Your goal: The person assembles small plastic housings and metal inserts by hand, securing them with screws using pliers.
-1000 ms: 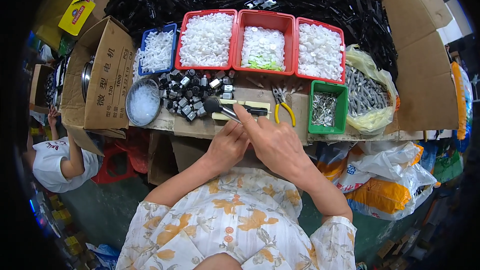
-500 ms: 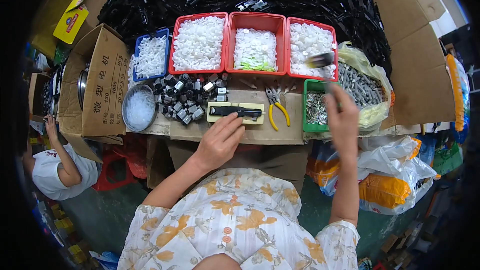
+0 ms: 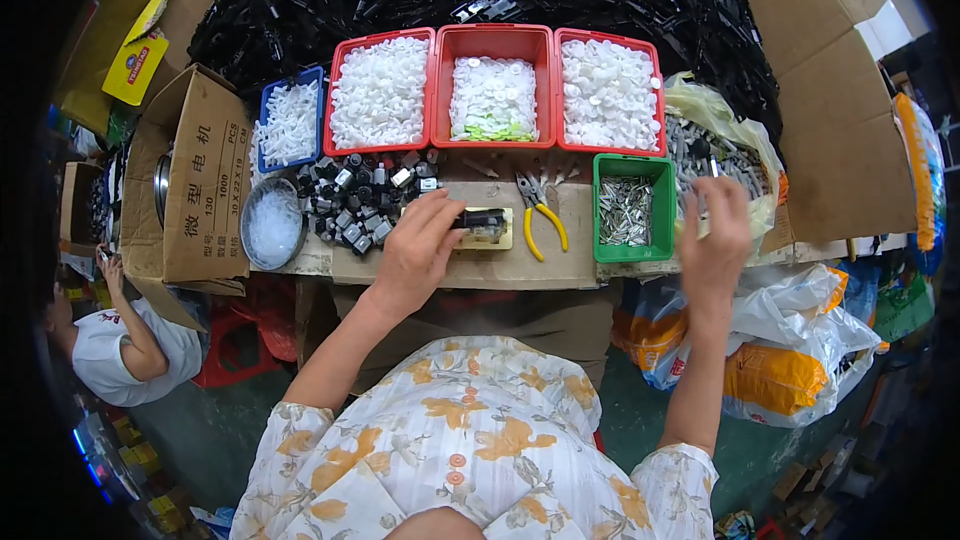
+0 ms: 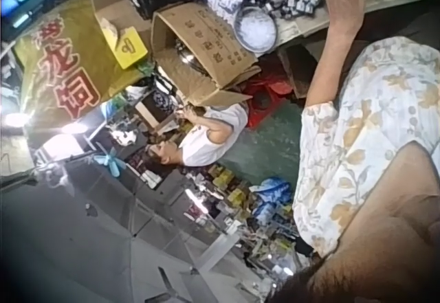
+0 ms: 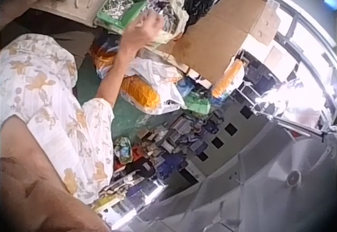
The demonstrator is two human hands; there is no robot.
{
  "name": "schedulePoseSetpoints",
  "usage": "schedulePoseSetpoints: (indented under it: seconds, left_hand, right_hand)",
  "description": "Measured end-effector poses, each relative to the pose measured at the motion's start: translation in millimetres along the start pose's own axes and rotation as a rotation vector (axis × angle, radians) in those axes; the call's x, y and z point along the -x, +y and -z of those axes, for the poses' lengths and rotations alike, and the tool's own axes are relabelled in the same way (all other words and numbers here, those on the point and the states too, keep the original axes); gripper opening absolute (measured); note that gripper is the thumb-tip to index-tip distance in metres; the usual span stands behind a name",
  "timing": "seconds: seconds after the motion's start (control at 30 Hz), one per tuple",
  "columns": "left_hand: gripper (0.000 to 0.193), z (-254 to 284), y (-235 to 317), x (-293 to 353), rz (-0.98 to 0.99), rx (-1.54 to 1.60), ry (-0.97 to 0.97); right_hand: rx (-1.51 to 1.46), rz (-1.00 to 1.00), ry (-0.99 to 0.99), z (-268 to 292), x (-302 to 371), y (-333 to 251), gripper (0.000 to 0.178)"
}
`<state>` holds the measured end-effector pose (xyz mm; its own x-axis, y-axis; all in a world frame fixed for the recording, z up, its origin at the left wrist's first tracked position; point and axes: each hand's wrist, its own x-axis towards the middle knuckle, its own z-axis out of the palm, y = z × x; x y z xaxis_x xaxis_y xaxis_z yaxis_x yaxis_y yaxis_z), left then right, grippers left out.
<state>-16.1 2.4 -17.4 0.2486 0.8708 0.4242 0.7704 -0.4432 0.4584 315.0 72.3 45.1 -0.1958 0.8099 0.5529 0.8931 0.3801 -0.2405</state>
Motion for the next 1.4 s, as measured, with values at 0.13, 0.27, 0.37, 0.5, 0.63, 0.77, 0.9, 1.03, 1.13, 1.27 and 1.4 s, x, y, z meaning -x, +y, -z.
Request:
schedulePoseSetpoints:
  seconds: [0.13, 0.27, 0.37, 0.5, 0.63, 0.77, 0.9, 1.03, 1.13, 1.27, 1.4]
  left_hand:
    - [0.030, 26, 16, -13, 0.321, 0.433, 0.024]
    - [0.030, 24, 15, -5, 0.439, 0.716, 0.061]
    - [0.029, 24, 11, 9, 0.548, 0.869, 0.027]
    - [0.029, 30, 12, 12, 0.589, 0.780, 0.022]
    - [0.029, 27, 9, 15, 0.513, 0.658, 0.054]
    - [0.029, 25, 7, 18, 0.510, 0.521, 0.068]
    - [0.028, 24, 9, 16, 0.468, 0.485, 0.087]
    - [0.027, 21, 15, 12, 0.456, 0.468, 0.067]
    - [0.027, 18, 18, 11, 0.445, 0.467, 0.065]
    - [0.027, 16, 22, 9, 0.400, 0.411, 0.072]
    - [0.027, 19, 21, 9, 0.378, 0.401, 0.042]
  right_hand:
    - [-0.364, 0.116, -0.405, -23, 26, -80, 0.015]
    - [-0.198, 0.151, -0.557, -57, 38, -99, 0.019]
    - [-0.118, 0.113, -0.630, -66, 32, -106, 0.022]
    - [0.000, 0.106, -0.667, -67, 24, -113, 0.021]
    - [0.042, 0.124, -0.518, -77, 22, -108, 0.016]
    - [-0.362, -0.042, -0.564, -52, 25, -112, 0.013]
    - [-0.672, -0.120, -0.625, -30, 28, -126, 0.032]
    - [-0.675, -0.019, -0.643, -31, 35, -124, 0.041]
    - [-0.675, -0.031, -0.677, -33, 38, -122, 0.043]
    - [-0.682, 0.008, -0.690, -33, 38, -122, 0.036]
    - [-0.619, 0.106, -0.646, -38, 48, -118, 0.019]
